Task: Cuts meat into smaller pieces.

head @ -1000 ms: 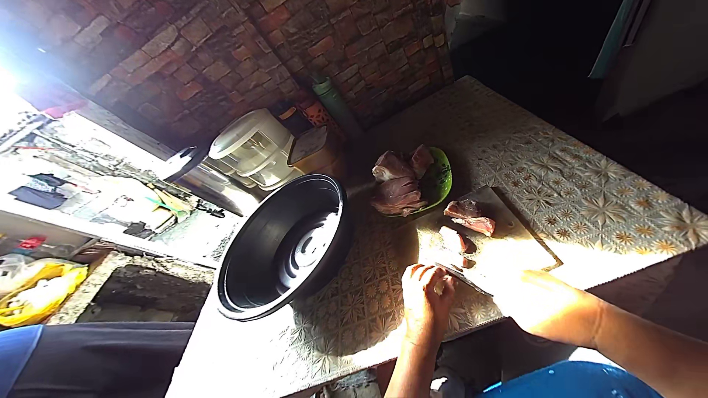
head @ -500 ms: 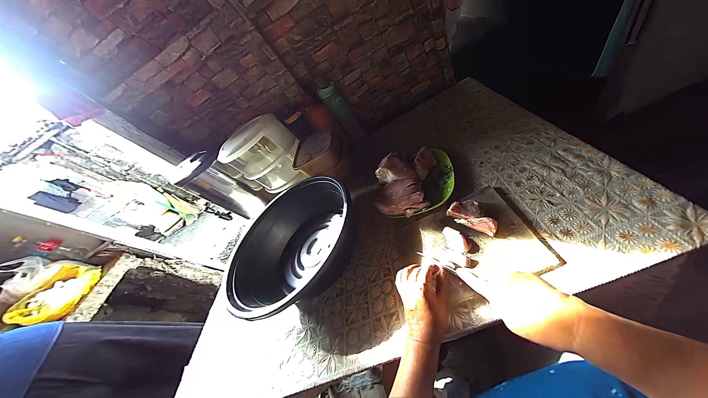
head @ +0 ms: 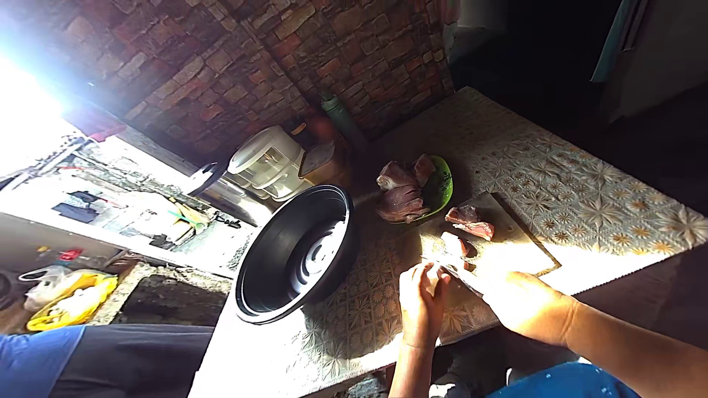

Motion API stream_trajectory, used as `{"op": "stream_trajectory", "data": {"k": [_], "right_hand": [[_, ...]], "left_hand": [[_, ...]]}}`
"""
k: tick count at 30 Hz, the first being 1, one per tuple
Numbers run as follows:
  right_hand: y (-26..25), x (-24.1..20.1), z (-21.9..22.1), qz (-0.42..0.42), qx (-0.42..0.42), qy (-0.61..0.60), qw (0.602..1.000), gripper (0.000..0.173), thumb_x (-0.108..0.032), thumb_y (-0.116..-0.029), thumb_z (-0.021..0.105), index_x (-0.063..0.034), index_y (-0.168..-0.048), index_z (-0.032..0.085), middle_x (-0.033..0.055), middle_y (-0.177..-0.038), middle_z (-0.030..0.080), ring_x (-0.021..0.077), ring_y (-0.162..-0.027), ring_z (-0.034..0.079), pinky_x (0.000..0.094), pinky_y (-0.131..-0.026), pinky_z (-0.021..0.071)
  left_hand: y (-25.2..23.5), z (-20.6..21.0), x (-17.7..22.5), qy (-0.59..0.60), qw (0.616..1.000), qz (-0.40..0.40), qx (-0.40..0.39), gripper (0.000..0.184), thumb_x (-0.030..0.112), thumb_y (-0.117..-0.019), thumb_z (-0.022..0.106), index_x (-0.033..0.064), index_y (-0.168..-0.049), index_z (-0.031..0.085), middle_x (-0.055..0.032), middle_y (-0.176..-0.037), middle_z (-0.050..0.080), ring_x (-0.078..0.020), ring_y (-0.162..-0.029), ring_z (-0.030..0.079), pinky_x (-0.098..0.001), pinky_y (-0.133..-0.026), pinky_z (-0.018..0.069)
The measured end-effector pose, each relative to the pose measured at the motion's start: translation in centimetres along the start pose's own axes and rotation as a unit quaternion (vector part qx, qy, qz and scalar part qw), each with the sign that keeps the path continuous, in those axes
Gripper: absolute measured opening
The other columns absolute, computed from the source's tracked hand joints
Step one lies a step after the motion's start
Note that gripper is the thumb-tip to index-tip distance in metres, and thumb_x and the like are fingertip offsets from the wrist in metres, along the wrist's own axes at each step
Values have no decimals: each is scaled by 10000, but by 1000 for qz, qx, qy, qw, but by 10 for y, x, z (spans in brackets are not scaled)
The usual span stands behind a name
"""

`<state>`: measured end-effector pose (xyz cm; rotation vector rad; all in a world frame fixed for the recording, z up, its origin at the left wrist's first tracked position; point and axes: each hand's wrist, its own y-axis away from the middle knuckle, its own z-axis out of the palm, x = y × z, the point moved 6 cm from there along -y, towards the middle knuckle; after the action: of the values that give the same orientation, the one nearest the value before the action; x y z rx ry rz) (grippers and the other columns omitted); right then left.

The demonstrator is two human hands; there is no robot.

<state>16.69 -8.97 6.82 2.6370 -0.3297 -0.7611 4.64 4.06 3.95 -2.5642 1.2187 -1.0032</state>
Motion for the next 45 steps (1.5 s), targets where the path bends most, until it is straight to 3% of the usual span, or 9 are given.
{"op": "stream_trajectory", "data": {"k": [4, 9, 17, 20, 24, 29, 36, 41, 45], "right_hand": [[9, -1, -3, 14, -31, 11, 999, 612, -91, -1056, 425, -175, -1643, 274, 221, -1434, 562, 440, -1251, 590, 611, -971, 497], [-9, -12, -6, 18, -19, 21, 999, 614, -42, -1037, 435, -133, -1627, 294, 252, -1300, 613, 454, -1189, 613, 625, -913, 515], [-32, -7, 1, -20, 30, -8, 999, 301, -100, -1021, 509, -4, -1290, 603, 247, -1153, 665, 430, -1116, 649, 604, -893, 518], [-19, 19, -3, -122, 230, -41, 965, 305, -116, -1023, 534, -90, -1306, 645, 188, -1067, 712, 376, -959, 713, 559, -820, 574], [16, 62, -27, -67, 375, -180, 907, 483, -129, -982, 577, -119, -1465, 589, 173, -1113, 753, 322, -970, 739, 517, -883, 573], [24, 125, -13, -19, 494, -194, 847, 511, -107, -973, 535, -80, -1482, 565, 177, -1072, 766, 286, -851, 748, 479, -802, 598], [26, 146, -3, 15, 569, -237, 787, 542, -118, -952, 588, 43, -1467, 528, 243, -1106, 740, 259, -878, 728, 392, -822, 577], [21, 141, 2, -32, 579, -186, 793, 521, -107, -938, 549, 54, -1433, 561, 236, -1208, 726, 262, -1000, 755, 360, -903, 583], [25, 136, 1, -10, 574, -170, 801, 540, -115, -931, 549, 53, -1444, 551, 258, -1114, 744, 323, -879, 754, 438, -810, 587]], "left_hand": [[-4, 11, 11, -101, 994, 20, -42, 196, 162, -825, 752, 105, -1010, 785, -35, -972, 767, -302, -1058, 680, -503, -939, 518], [-5, 16, 22, -92, 993, 77, -12, 71, 148, -814, 712, 111, -855, 756, 10, -832, 736, -202, -894, 697, -401, -851, 559], [-5, -41, 25, 70, 995, 48, 52, 174, 55, -870, 687, -1, -1033, 717, -63, -922, 736, -48, -737, 687, -207, -671, 585], [-10, -48, 14, 82, 995, 1, 52, 198, 32, -918, 638, 16, -1096, 724, -73, -1024, 730, -41, -836, 700, -202, -757, 596], [-20, -13, 18, 6, 993, -72, -90, 267, 49, -953, 592, 2, -1189, 708, -146, -1159, 706, -175, -1023, 706, -319, -908, 580], [-31, 29, 34, -133, 956, -63, -253, 503, 401, -954, 691, 113, -1365, 655, -162, -1350, 625, -354, -1273, 568, -483, -1065, 467], [-28, 40, 51, -165, 952, -22, -256, 231, 319, -1000, 594, 227, -1142, 750, -66, -1161, 686, -216, -1104, 665, -431, -884, 563], [-28, 31, 47, -105, 956, -37, -272, 201, 185, -964, 605, 125, -1084, 755, -98, -1130, 693, -221, -1087, 664, -393, -921, 548], [-38, -7, 36, 9, 994, 26, -108, 119, 77, -876, 690, 30, -962, 758, -129, -988, 721, -181, -894, 713, -305, -797, 591]]}}
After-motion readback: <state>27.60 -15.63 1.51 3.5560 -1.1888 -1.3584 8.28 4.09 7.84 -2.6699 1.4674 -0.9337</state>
